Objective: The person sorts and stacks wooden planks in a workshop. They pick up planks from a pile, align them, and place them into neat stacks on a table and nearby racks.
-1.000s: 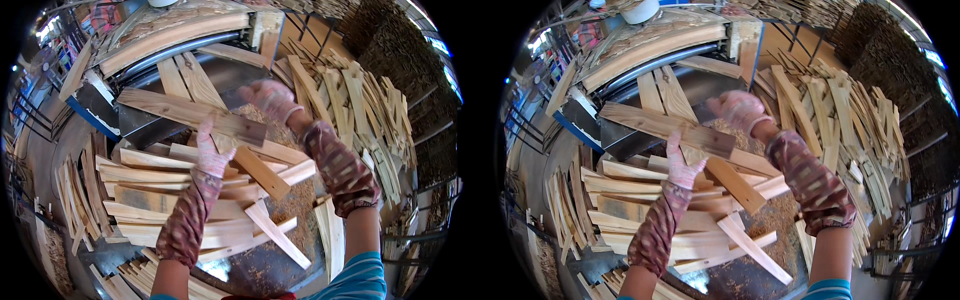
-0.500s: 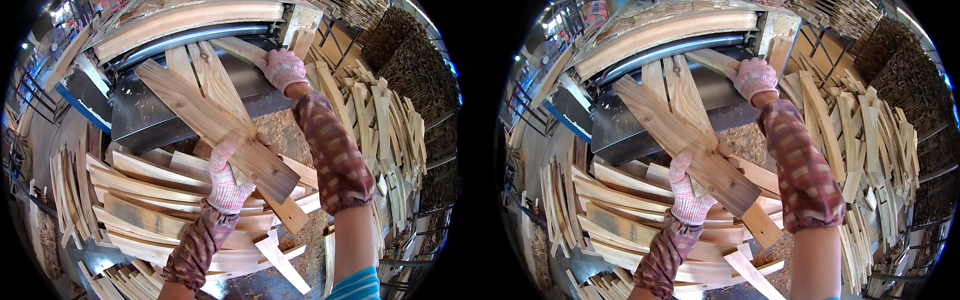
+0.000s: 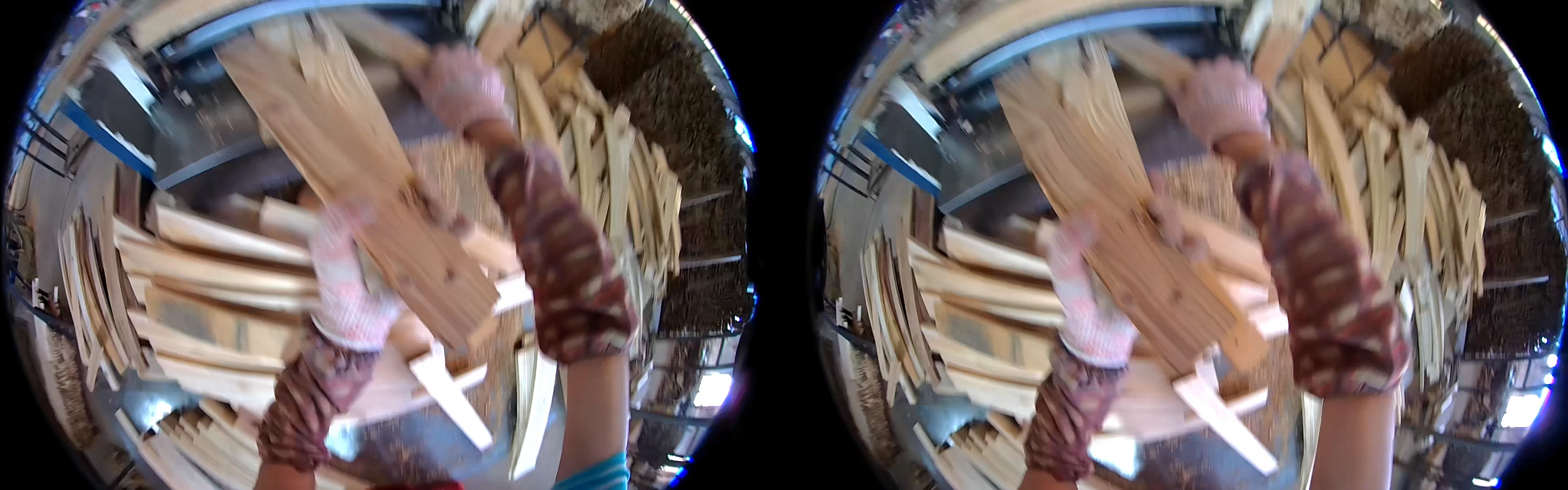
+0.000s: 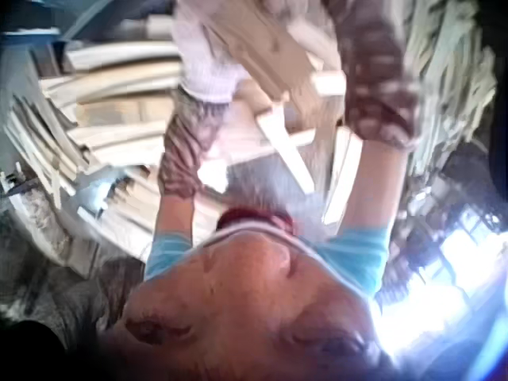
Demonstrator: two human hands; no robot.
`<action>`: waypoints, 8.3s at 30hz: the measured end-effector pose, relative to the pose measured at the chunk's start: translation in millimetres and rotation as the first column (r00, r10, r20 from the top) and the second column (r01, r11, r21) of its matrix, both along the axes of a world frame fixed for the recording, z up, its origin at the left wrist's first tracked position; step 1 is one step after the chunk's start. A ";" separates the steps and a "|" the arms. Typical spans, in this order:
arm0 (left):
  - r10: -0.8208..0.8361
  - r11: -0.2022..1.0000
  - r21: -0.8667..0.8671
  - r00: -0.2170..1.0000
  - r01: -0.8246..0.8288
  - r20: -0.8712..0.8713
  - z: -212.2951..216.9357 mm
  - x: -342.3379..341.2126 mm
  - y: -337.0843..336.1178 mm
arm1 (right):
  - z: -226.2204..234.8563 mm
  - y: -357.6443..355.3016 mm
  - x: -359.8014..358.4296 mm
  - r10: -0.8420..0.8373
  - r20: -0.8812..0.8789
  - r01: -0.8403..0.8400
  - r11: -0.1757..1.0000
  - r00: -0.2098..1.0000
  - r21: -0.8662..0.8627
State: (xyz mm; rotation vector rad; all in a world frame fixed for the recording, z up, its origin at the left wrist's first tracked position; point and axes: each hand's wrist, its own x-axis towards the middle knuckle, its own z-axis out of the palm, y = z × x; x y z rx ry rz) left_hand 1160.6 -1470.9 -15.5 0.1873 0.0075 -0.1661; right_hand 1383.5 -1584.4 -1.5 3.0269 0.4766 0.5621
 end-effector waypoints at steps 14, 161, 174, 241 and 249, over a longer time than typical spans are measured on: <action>-0.083 0.996 -0.037 0.996 0.084 0.036 -4.1 13.9 4.2 | 18.7 13.3 0.2 -0.201 -0.150 0.196 0.980 0.968 -0.047; 0.130 0.897 0.442 0.958 -0.004 -0.256 -59.1 -131.9 124.4 | 45.0 1.7 -179.0 0.078 -0.387 -0.010 0.985 0.919 0.175; 0.257 0.827 0.559 0.923 -0.057 -0.286 -110.8 -159.3 140.0 | 84.2 -71.6 -262.7 -0.054 -0.609 0.069 0.998 0.791 0.001; 0.252 0.916 0.381 0.919 -0.126 -0.302 -135.0 -163.0 151.7 | 46.7 -226.0 -155.9 -0.201 -0.374 0.077 0.944 0.906 -0.321; 0.245 0.893 0.442 0.915 -0.084 -0.322 -123.9 -157.8 153.8 | 116.8 -145.8 -170.7 -0.347 -0.374 0.261 0.929 0.860 -0.261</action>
